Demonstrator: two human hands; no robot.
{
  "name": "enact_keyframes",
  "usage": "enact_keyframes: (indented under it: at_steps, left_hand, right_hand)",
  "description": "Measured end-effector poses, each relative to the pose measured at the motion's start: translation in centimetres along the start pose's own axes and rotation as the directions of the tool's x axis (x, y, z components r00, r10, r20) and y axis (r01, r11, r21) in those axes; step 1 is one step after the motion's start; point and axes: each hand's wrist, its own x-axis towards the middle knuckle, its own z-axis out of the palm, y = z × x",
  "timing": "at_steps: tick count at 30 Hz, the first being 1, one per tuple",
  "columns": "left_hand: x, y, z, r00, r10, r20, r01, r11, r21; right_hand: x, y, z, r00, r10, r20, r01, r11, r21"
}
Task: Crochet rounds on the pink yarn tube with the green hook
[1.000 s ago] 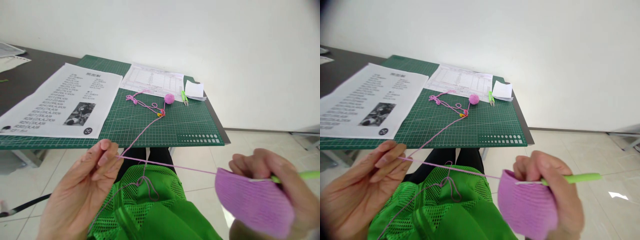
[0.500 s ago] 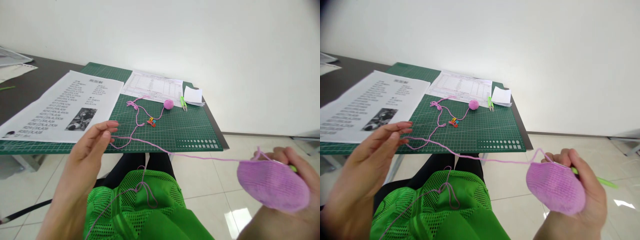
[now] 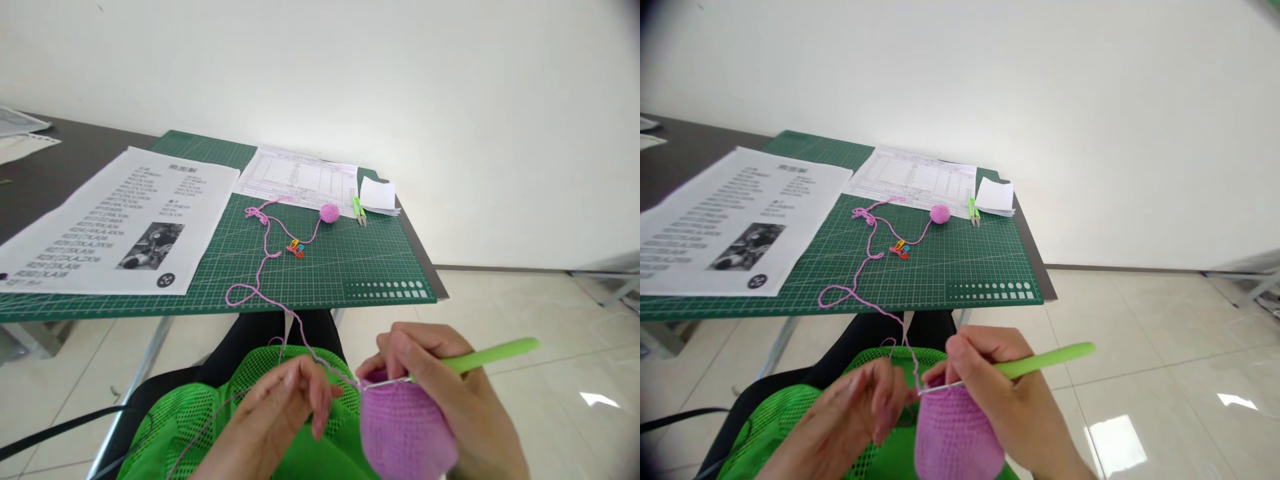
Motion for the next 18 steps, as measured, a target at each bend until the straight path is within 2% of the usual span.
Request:
enact_keyframes:
  at_steps: [3, 5, 7, 10, 13, 14, 15, 16, 17, 18]
  left_hand:
    - [2.2, 0.5, 1.3, 1.000, 0.000, -0.020, -0.006, 0.966, -0.259]
    - [2.9, 1.3, 1.7, 0.999, 0.007, -0.044, -0.022, 0.936, -0.350]
    - [3.1, 2.2, 1.7, 0.995, 0.039, -0.089, -0.069, 0.926, -0.371]
    - [2.0, 2.7, 1.0, 0.979, 0.133, -0.152, -0.175, 0.935, -0.309]
    - [-0.2, 2.1, 0.2, 0.948, 0.244, -0.204, -0.259, 0.964, -0.054]
    - [-0.9, 1.8, 0.0, 0.916, 0.346, -0.202, -0.282, 0.915, 0.290]
    - [-1.4, 1.5, -0.1, 0.928, 0.352, -0.120, -0.241, 0.815, 0.527]
    - [-1.7, 1.4, -0.1, 0.960, 0.279, 0.016, -0.228, 0.748, 0.623]
    - [-1.9, 1.3, -0.1, 0.955, 0.297, -0.011, -0.226, 0.749, 0.623]
    - [-1.8, 1.3, 0.1, 0.958, 0.283, -0.046, -0.210, 0.801, 0.561]
  right_hand:
    - [-0.2, 0.4, 1.5, 0.994, -0.028, 0.106, 0.039, 0.994, -0.099]
    - [-0.3, 0.7, 1.8, 0.987, -0.069, 0.148, 0.090, 0.985, -0.145]
    - [-0.6, 0.9, 1.8, 0.984, -0.080, 0.158, 0.105, 0.982, -0.156]
    - [-1.0, 1.2, 1.5, 0.994, -0.054, 0.090, 0.066, 0.990, -0.126]
    - [-1.2, 1.3, 1.1, 0.994, -0.094, -0.054, 0.089, 0.992, -0.088]
    - [-1.1, 1.3, 0.9, 0.988, -0.116, -0.101, 0.109, 0.991, -0.075]
    - [-1.0, 1.4, 0.8, 0.981, -0.134, -0.140, 0.126, 0.990, -0.063]
    - [-0.8, 1.5, 0.7, 0.976, -0.144, -0.165, 0.136, 0.989, -0.055]
    - [-0.6, 1.6, 0.7, 0.974, -0.148, -0.169, 0.140, 0.989, -0.056]
    - [-0.5, 1.7, 0.6, 0.977, -0.147, -0.156, 0.138, 0.988, -0.070]
